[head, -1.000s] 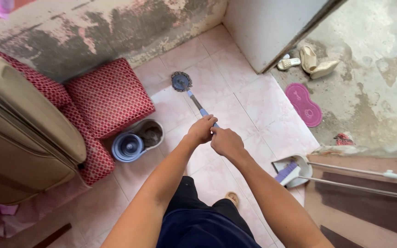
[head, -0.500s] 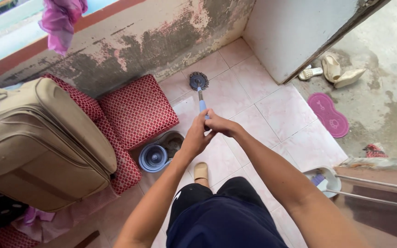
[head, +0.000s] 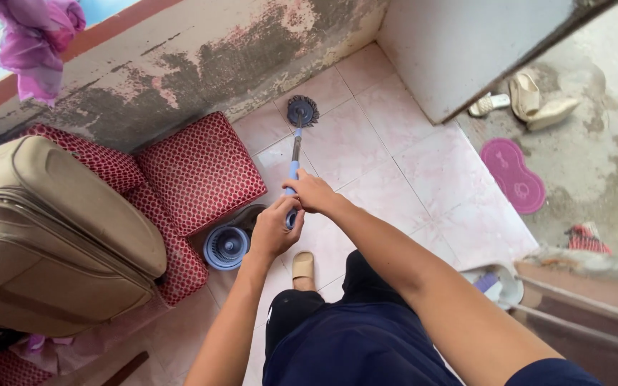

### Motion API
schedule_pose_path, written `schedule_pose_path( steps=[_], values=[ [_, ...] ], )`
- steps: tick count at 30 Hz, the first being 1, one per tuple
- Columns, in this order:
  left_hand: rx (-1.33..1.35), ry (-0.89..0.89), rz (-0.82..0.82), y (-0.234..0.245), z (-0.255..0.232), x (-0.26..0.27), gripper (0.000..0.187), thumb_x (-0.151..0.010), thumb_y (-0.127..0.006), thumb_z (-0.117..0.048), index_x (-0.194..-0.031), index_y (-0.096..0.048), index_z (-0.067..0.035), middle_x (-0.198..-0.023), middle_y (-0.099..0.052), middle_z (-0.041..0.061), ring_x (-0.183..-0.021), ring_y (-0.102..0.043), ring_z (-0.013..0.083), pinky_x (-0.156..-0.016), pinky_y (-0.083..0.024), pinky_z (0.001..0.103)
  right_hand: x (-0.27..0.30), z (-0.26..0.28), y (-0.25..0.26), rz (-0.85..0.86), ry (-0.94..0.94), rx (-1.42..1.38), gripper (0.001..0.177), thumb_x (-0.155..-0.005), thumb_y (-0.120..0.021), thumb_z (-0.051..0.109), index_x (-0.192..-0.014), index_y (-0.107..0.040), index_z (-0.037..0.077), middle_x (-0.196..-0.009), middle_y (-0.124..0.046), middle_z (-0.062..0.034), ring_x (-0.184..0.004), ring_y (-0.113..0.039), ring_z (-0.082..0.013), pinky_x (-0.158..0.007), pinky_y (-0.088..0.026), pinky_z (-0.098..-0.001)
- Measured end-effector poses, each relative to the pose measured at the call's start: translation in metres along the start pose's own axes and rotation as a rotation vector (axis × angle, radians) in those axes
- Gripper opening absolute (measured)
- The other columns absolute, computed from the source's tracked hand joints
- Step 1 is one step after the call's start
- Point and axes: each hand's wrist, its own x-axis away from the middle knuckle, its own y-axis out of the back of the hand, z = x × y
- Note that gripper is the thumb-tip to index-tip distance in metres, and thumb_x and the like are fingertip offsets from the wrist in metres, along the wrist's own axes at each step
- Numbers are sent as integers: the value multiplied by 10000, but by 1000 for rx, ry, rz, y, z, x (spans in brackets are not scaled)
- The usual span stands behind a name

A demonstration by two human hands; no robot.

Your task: The person assembles a mop by connecting the handle sections and then dips the mop head into a bucket. They then move the mop across the tiled floor to clean the surface.

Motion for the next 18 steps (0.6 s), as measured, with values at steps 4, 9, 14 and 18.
schedule_pose_path(
  steps=[4, 9, 14, 18],
  values=[
    [63, 96, -68, -24, -13, -47, 141, -883, -705, -150, -991, -664, -69, -1085, -729, 113, -902, -705, 371, -782, -570, 424, -26, -45, 34, -54, 145, 54, 386, -858, -731, 248, -1228, -624, 230, -1184, -578, -192, -1017, -652, -409, -840, -532, -495],
    [32, -9, -64, -64, -29, -95, 224, -831, -760, -209, -981, -670, -68, -1189, -723, 129, -1191, -627, 456, -962, -537, 470, -43, -99, 78, 3, 249, 74, 356, -781, -735, 207, -1116, -614, 200, -1120, -571, -167, -956, -662, -406, -806, -533, -505],
    [11, 108, -40, -100, -43, -118, 222, -782, -707, -174, -981, -680, -80, -1224, -718, 96, -1294, -584, 417, -965, -531, 463, -54, -132, 104, 78, 309, 132, 322, -766, -756, 202, -1054, -612, 196, -1099, -560, -151, -964, -642, -396, -825, -512, -501],
    [-24, 127, 7, -116, -49, -116, 190, -756, -679, -160, -930, -669, -86, -1187, -709, 73, -1332, -570, 372, -949, -542, 462, -40, -148, 96, 60, 359, 149, 306, -757, -760, 194, -1030, -623, 201, -1114, -559, -152, -987, -620, -396, -838, -507, -492]
  ],
)
